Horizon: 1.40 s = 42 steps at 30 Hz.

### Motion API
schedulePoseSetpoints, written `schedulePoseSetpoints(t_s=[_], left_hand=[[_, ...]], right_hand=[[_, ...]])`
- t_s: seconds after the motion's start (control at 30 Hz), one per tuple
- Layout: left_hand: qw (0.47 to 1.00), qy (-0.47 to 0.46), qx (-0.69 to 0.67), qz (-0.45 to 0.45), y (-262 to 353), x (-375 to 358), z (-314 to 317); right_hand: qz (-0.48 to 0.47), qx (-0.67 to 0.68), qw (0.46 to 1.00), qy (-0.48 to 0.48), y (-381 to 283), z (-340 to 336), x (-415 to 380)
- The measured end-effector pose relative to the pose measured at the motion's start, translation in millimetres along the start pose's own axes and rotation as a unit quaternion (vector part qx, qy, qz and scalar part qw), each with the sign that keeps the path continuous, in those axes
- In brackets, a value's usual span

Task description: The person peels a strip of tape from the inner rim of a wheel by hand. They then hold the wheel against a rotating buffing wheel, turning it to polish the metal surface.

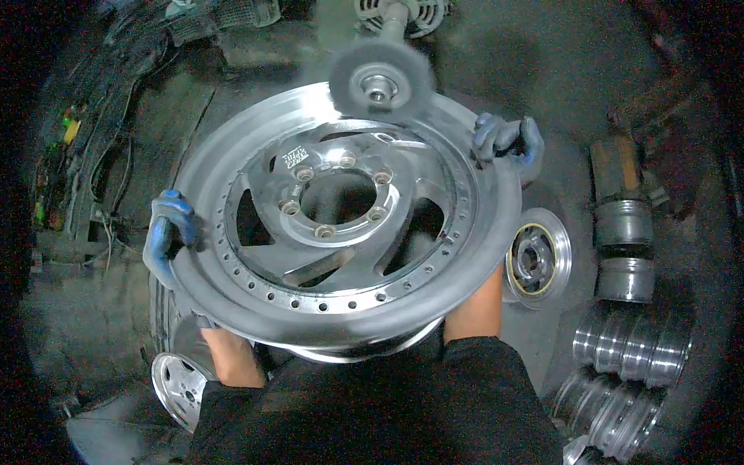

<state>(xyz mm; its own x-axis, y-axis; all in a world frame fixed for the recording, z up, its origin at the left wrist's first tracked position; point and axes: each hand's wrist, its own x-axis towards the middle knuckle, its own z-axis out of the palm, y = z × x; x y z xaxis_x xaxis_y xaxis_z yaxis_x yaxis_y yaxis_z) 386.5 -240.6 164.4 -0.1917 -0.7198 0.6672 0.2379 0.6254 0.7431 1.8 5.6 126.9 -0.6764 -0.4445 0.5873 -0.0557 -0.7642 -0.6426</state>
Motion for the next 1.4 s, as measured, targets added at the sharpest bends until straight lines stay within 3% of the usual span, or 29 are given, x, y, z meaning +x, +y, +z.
schedulePoseSetpoints(t_s=[0.1, 0.17, 0.27, 0.4, 0.5, 0.6, 0.77, 0.83, 0.93, 1.03, 1.17, 1.23, 1.4], left_hand=[[1.0, 0.003, 0.017, 0.01, 5.9, -2.0, 0.9], [1.0, 0.015, 0.01, 0.017, 11.7, -2.7, 3.2], [0.998, -0.056, 0.006, 0.026, 7.5, -2.9, -4.6], [1.0, -0.002, -0.021, 0.018, 5.1, 3.5, 1.2], [0.998, -0.018, -0.023, 0.047, -0.3, 7.4, -1.6], [0.999, -0.016, -0.015, 0.042, 5.9, 7.0, -2.1], [0.997, -0.029, 0.016, 0.067, 13.9, 3.7, -9.0], [0.995, -0.059, 0.036, 0.073, 15.2, 4.6, -10.2], [0.995, -0.052, 0.042, 0.08, 12.7, 5.6, -9.7], [0.999, -0.021, -0.01, 0.034, 12.6, 1.8, -8.4], [0.998, -0.031, 0.013, 0.046, 20.1, -0.8, -11.7], [0.995, -0.048, 0.039, 0.083, 19.7, -1.2, -12.2], [0.998, -0.037, 0.007, 0.054, 21.6, -0.9, -11.1]], right_hand=[[0.012, -0.006, 0.998, -0.058, 1.2, -6.4, 5.5], [0.012, 0.018, 0.999, -0.045, 5.1, -8.7, 4.6], [0.009, 0.022, 0.999, -0.045, 3.6, -6.9, 5.0], [0.015, 0.015, 0.997, -0.069, -3.6, -17.6, 4.4], [0.02, -0.005, 0.995, -0.1, -7.9, -15.6, 2.8], [0.029, -0.013, 0.999, -0.008, -8.0, -14.4, -0.6], [0.051, 0.006, 0.997, -0.063, -4.3, -11.4, 8.1], [0.014, 0.019, 0.999, 0.049, -1.4, 2.2, 2.7], [0.021, 0.002, 0.997, 0.081, -5.5, 7.1, 1.0], [0.014, 0.002, 0.999, 0.037, -1.8, -0.8, 3.7], [0.021, 0.012, 0.999, 0.046, 1.7, -4.1, 7.0], [0.032, 0.01, 0.999, 0.007, 3.0, -12.7, 9.3], [0.012, 0.009, 0.997, -0.076, 0.6, -15.6, 7.2]])
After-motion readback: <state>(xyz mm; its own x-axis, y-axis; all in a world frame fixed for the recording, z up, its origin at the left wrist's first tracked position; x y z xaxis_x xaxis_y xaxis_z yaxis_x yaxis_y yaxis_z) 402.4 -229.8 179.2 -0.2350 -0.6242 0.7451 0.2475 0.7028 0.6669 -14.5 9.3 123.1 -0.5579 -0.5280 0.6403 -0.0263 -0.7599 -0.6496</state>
